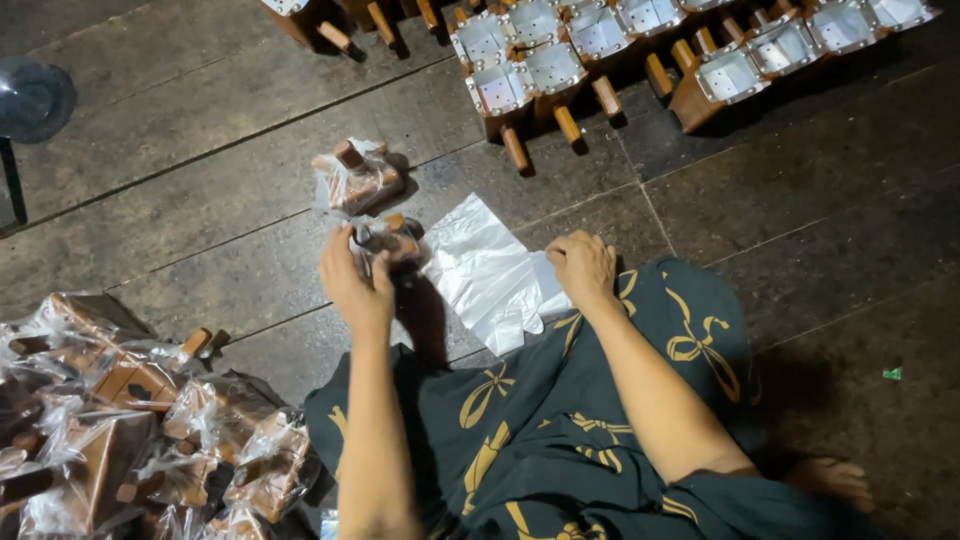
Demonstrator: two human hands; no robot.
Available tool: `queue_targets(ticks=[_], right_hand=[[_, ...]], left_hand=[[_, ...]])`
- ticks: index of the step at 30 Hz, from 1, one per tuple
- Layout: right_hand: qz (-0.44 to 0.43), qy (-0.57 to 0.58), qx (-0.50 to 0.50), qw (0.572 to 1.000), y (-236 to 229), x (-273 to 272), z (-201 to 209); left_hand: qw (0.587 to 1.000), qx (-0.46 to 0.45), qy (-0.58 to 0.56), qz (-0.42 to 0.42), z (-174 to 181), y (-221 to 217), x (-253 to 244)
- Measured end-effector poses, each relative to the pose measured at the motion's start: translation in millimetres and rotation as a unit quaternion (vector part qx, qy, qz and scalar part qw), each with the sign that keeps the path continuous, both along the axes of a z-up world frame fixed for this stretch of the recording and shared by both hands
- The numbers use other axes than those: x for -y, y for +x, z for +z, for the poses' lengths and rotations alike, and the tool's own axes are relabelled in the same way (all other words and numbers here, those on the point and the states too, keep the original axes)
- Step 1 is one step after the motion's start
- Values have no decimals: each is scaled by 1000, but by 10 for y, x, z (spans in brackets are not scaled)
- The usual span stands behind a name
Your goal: The person places small wooden components into plastic bags and seals them by hand, one at a time, while sitting on the floor.
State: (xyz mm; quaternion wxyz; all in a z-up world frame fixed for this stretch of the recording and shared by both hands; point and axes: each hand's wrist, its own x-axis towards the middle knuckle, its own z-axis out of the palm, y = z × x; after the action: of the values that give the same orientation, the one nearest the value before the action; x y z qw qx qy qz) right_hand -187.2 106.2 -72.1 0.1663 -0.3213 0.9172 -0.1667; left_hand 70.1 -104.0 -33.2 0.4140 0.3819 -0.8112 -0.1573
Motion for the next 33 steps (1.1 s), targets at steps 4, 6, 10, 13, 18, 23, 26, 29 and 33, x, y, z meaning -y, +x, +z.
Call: queue_targets(ticks=[4,6,10,13,18,23,26,29,33], right_hand=[[47,-73,30,996,-120,-63,39],[141,-87,298,940,-3,-83,745],[262,53,315,911,-81,-216,429],[138,86,199,966,-56,-98,261],[152,8,21,988,227,38,-181],[159,-13,12,987,240,23,-612],[175,-72,101,977,263,4,-179],[214,-158,281,922,314,-43,306],[355,-236,509,748,280,-147,678]], left_hand=[[994,-23,-57,88,-82,-329,-608],[993,-108,7,-52,-79,-562,-1009],[956,157,132,-209,-130,-610,-1605],[828,422,252,-268,-179,-607,-1832],[827,275,336,-357,-412,-555,-1870],[853,159,420,-265,-144,-430,-1816],[895,64,413,-158,-43,-405,-1722],[922,-55,383,-24,-135,-337,-1663],[854,-189,479,73,-237,-254,-1424]])
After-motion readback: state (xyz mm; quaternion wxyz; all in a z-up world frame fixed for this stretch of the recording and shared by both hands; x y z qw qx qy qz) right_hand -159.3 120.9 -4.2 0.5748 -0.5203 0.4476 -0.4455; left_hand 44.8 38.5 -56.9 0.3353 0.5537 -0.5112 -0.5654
